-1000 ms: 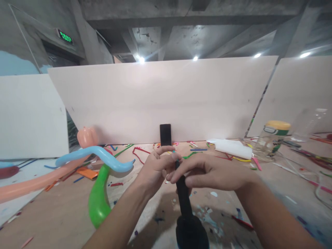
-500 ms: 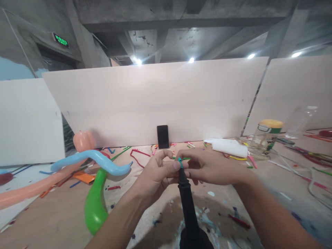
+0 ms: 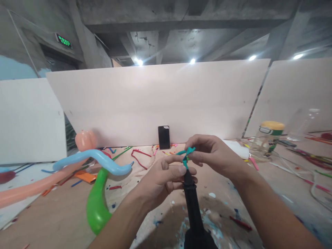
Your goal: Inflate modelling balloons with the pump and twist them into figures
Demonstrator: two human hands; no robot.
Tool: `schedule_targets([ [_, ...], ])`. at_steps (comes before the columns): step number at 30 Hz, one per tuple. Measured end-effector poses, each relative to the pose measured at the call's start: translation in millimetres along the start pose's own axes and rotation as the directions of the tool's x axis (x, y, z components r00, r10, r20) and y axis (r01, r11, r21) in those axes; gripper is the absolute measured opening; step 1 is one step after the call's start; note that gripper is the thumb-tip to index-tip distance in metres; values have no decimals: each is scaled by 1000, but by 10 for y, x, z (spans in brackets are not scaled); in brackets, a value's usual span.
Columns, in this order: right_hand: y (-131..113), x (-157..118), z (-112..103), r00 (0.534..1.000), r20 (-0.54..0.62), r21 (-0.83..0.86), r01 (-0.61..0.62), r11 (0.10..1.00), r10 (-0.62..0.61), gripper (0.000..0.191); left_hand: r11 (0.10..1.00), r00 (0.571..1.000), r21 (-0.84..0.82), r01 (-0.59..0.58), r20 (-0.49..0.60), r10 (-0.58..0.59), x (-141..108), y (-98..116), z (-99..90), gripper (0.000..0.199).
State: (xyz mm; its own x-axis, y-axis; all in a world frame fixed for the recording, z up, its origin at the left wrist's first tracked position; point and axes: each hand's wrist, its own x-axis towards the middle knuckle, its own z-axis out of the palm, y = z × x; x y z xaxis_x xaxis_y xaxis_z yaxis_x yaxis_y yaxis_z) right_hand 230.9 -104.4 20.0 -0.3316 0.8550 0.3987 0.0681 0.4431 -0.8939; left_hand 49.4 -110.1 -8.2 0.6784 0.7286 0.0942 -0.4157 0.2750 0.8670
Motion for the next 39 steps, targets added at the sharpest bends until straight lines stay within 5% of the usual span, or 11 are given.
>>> schedule_targets([
  [7,-95,-52,2,997,73,4,-21,1000,21,16,996,997,-44,80,18,-79,-34,-7,29,15],
  [12,-125,-53,64,995,-49,-74,78,994,-82,19,992,991,-46,115,76,-112,-69,22,21,11],
  [20,-111,-41,133,996,-53,-33,73,997,-74,22,992,988,-48,115,105,-109,-93,32,81,18],
  [29,-161,-54,187,992,-94,-121,69,990,-81,21,994,994,31,106,-2,-106,-97,68,188,19],
  [39,-147,-58,181,999,-40,55,1,999,1,20,999,995,-22,43,-92,-44,-118,-21,321,32],
])
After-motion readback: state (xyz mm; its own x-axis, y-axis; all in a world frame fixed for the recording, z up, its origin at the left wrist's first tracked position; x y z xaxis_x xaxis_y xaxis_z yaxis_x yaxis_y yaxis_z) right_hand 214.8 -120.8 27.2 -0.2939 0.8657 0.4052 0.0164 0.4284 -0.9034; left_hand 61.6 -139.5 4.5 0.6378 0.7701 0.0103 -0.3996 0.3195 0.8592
